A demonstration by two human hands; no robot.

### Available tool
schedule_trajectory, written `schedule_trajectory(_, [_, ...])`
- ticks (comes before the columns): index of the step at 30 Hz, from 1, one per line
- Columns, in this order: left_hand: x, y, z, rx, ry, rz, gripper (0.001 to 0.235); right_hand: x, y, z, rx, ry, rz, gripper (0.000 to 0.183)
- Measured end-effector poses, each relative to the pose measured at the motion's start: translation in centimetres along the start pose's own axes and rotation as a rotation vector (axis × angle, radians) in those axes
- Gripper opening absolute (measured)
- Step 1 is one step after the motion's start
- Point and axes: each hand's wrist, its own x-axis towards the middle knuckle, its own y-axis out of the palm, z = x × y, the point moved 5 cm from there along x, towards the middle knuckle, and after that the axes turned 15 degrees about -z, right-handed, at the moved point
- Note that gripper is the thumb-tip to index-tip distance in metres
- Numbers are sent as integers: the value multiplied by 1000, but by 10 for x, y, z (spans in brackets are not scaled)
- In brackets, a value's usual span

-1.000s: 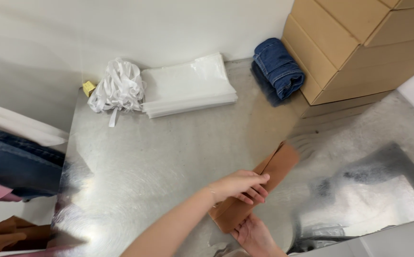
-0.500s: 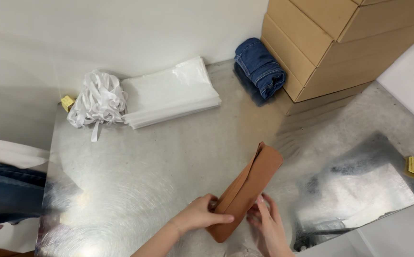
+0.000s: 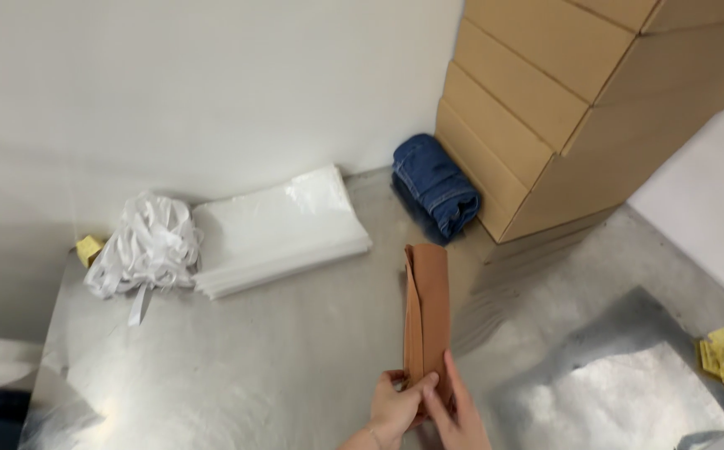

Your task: The person folds a pair of blue jeans on a metal table, then takes a brown t-shirt from a clothing rack and folds it. Finally, they take a colorful patterned top from the rack and fold it on the table.

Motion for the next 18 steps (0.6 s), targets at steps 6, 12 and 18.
schedule_trajectory(6, [40, 49, -26, -279, -204, 29, 80, 64, -10, -27, -331, -211, 120, 111])
schedule_trajectory(12, [44, 38, -71, 8, -82, 253, 78, 144, -10, 7, -218, -579, 50, 97])
schedule_trajectory(18, [106, 49, -35, 120, -6, 260, 73, 186, 28, 60, -247, -691, 100, 82])
